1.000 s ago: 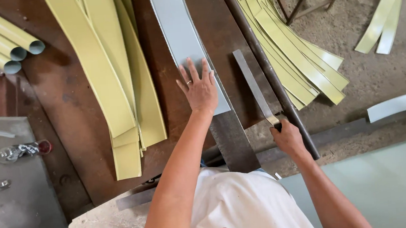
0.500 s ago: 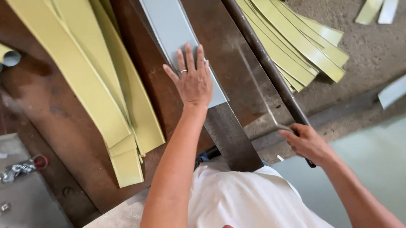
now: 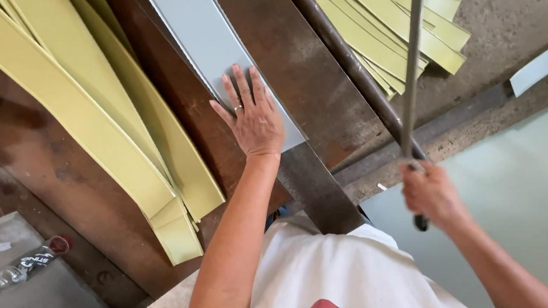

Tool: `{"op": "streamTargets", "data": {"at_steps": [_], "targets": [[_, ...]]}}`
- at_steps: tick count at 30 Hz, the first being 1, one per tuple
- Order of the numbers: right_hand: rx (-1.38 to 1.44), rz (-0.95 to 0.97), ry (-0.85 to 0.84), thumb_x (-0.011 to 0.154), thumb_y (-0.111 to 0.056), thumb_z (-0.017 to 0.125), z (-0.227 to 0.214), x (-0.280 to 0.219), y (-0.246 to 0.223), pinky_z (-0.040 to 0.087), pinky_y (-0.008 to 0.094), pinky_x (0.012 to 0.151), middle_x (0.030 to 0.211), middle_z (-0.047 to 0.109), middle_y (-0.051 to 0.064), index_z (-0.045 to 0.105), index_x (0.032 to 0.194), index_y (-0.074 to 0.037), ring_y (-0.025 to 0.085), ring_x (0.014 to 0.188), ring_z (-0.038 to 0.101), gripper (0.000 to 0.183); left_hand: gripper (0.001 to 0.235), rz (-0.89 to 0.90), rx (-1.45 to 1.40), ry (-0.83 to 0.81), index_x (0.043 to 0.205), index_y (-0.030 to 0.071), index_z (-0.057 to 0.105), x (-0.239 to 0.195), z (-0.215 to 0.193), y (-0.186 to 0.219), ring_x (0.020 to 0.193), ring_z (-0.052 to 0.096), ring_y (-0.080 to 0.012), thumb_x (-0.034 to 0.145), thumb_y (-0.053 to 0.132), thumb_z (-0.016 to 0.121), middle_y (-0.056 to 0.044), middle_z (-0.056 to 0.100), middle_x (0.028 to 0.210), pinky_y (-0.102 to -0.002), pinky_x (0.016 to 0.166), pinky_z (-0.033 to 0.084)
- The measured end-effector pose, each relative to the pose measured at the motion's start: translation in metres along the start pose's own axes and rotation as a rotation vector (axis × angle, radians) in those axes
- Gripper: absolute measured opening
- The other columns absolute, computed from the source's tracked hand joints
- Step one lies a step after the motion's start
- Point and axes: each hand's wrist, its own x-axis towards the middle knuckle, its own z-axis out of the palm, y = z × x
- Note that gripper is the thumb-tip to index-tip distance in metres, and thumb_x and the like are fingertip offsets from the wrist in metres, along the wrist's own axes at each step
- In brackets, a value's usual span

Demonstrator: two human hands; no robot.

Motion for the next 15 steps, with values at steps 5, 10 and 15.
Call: {"op": "streamTargets", "data": {"at_steps": [5, 10, 15], "targets": [[-0.417, -0.153, 0.043, 0.104, -0.027, 0.064, 0.006, -0.016, -0.01, 0.04, 0.035, 0.052, 0.071, 0.058, 0.001, 0.069, 0.112, 0.003, 0.014, 0.058, 0.053, 0.031, 0.054, -0.002, 0.004, 0.019, 0.162, 0.02, 0.035, 0.003, 0.0, 0.009, 0.16, 0.011, -0.0299, 0.11, 0.033, 0.04, -0.003, 0.017, 0.172, -0.065, 0.125, 0.0], [-0.046, 0.178, 0.149, 0.105, -0.024, 0.056, 0.039, -0.03, -0.019, 0.04, 0.045, 0.047, 0.067, 0.055, 0.009, 0.066, 0.119, 0.004, 0.023, 0.054, 0.048, 0.033, 0.054, -0.009, 0.027, 0.011, 0.163, 0.022, 0.034, 0.001, 0.002, 0.0, 0.16, 0.011, -0.0296, 0.111, 0.034, 0.038, -0.002, 0.017, 0.172, -0.064, 0.126, 0.001], [-0.537, -0.094, 0.071, 0.102, -0.029, 0.061, 0.038, -0.056, -0.036, 0.043, 0.031, 0.049, 0.064, 0.06, 0.001, 0.07, 0.105, 0.0, 0.011, 0.054, 0.054, 0.03, 0.052, -0.019, 0.01, -0.006, 0.164, 0.024, 0.031, 0.004, -0.013, 0.006, 0.16, 0.011, -0.0295, 0.113, 0.036, 0.037, -0.002, 0.018, 0.173, -0.064, 0.126, 0.001]]}}
